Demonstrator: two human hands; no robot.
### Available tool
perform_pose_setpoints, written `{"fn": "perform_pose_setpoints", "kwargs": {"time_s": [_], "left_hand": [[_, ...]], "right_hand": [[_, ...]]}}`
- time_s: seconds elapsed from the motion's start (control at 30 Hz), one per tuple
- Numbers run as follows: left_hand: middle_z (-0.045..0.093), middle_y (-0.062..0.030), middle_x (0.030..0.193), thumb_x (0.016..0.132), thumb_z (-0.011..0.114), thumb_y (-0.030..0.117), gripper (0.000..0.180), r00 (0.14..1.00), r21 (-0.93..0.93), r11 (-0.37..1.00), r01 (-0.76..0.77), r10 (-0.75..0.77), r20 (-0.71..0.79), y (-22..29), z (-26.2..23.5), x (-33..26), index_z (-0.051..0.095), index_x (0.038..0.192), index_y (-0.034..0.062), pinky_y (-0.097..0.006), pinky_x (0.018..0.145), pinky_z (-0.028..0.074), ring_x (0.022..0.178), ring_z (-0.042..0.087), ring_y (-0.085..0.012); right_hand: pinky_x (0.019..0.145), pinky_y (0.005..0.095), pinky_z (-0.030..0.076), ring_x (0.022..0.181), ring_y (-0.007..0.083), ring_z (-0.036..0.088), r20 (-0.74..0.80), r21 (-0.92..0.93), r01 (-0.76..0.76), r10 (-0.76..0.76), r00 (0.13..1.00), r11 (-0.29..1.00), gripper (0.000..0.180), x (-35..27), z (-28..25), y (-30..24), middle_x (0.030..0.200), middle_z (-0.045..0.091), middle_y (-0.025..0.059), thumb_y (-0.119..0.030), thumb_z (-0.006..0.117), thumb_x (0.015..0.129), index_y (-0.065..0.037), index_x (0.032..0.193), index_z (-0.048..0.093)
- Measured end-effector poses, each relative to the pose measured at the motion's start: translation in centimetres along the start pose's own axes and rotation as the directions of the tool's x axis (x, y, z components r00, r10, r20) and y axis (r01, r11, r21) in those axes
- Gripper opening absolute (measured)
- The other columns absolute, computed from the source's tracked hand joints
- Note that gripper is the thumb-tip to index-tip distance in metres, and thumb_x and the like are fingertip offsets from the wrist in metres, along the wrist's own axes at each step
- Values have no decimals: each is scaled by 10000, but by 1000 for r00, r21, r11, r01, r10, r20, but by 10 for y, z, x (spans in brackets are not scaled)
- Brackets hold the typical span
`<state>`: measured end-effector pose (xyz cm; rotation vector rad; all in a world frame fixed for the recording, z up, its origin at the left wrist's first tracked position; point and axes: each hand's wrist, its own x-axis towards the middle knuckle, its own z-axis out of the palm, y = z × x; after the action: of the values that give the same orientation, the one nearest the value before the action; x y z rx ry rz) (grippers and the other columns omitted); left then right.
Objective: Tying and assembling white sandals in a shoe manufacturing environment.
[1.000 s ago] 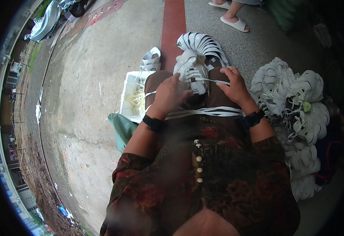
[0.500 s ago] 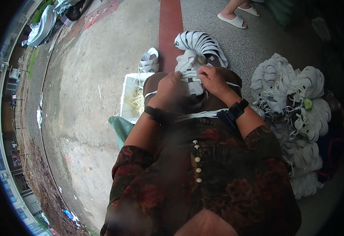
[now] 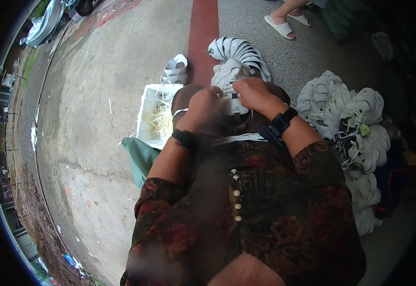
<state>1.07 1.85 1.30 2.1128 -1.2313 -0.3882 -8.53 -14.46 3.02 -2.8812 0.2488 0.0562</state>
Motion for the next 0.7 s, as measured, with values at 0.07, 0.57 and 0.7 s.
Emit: {"fn": "perform_pose_setpoints", "kwargs": {"time_s": [0.07, 0.57, 0.7], "left_hand": [[627, -209, 789, 784, 670, 296, 324, 1000, -13, 1000, 20, -20, 5, 1, -1, 0, 627, 936, 13, -414, 687, 482, 761, 615, -372], [641, -192, 780, 777, 641, 315, 278, 991, -20, 991, 131, -131, -37, 2, -2, -3, 664, 841, 46, -426, 701, 485, 772, 623, -359], [637, -180, 770, 780, 654, 305, 256, 994, 7, 995, 97, -97, -52, -4, 6, 2, 645, 837, 56, -433, 676, 477, 754, 618, -358]], "right_hand": [[710, 446, 481, 823, 349, 615, 40, -65, 33, -31, 999, 997, 84, 5, 5, 3, 807, 632, 163, -74, 593, 731, -49, 809, 609], [563, 472, 472, 636, 380, 587, -447, 77, -23, 55, 893, 997, 134, -9, 32, -4, 667, 561, 183, -75, 568, 741, -41, 845, 491], [580, 449, 483, 668, 376, 614, -499, 235, -91, 201, 843, 968, 85, 0, 48, 13, 678, 584, 215, -84, 536, 772, -29, 837, 529]]}}
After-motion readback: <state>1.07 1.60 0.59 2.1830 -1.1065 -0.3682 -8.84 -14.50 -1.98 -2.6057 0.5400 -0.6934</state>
